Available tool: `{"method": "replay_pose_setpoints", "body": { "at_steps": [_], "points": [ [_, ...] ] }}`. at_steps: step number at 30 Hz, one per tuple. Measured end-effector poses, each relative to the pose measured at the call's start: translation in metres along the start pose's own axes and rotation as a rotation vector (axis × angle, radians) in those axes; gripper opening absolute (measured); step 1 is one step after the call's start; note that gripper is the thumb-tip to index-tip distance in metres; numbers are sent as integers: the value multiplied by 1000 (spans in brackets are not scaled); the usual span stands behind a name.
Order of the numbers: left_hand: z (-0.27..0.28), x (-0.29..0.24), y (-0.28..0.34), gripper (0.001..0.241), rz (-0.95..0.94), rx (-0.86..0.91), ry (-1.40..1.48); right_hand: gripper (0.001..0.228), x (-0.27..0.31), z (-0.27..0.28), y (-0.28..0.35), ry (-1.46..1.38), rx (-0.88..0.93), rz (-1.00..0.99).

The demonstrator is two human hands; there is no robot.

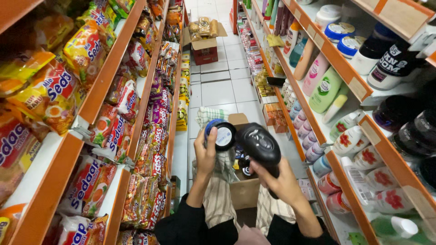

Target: The person wipes small containers of pomade with a cloth and scans them with a handheld barcode scanner before placing them onto a shelf in a convenience store.

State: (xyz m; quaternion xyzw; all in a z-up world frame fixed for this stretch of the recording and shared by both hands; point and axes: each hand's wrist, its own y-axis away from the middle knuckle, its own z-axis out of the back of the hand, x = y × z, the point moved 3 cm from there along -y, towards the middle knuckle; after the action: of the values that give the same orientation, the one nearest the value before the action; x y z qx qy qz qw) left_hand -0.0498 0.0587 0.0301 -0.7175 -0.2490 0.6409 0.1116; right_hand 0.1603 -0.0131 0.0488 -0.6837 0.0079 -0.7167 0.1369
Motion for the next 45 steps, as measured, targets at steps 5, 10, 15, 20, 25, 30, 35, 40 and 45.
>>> {"method": "replay_pose_setpoints", "body": {
  "at_steps": [5, 10, 15, 20, 25, 30, 35, 40, 45],
  "points": [
    [2, -18, -13, 40, -99, 5, -95, 20, -3, -6, 33, 238, 31, -54],
    [-2, -27, -13, 43, -96, 29, -65, 21, 1, -11, 35, 180, 11, 76],
    [-4, -26, -13, 44, -61, 33, -31, 19, 8, -13, 37, 219, 5, 85],
    [-3, -23, -13, 44, -88, 27, -86, 17, 14, -13, 38, 169, 57, 90],
    [-4, -25, -12, 42, -69, 50, -55, 19, 10, -13, 41, 218, -15, 90],
    [-6, -32, -12, 42, -117, 44, -127, 18, 10, -14, 41, 203, 45, 109],
    [-7, -34, -12, 43, -114, 47, -110, 19, 14, -16, 40, 207, 82, 106],
    [-7, -33, -12, 43, -92, 48, -74, 20, 17, -16, 41, 215, 53, 145],
    [-6, -35, -11, 42, -113, 48, -91, 18, 16, -15, 41, 227, 58, 100]
  ]
}}
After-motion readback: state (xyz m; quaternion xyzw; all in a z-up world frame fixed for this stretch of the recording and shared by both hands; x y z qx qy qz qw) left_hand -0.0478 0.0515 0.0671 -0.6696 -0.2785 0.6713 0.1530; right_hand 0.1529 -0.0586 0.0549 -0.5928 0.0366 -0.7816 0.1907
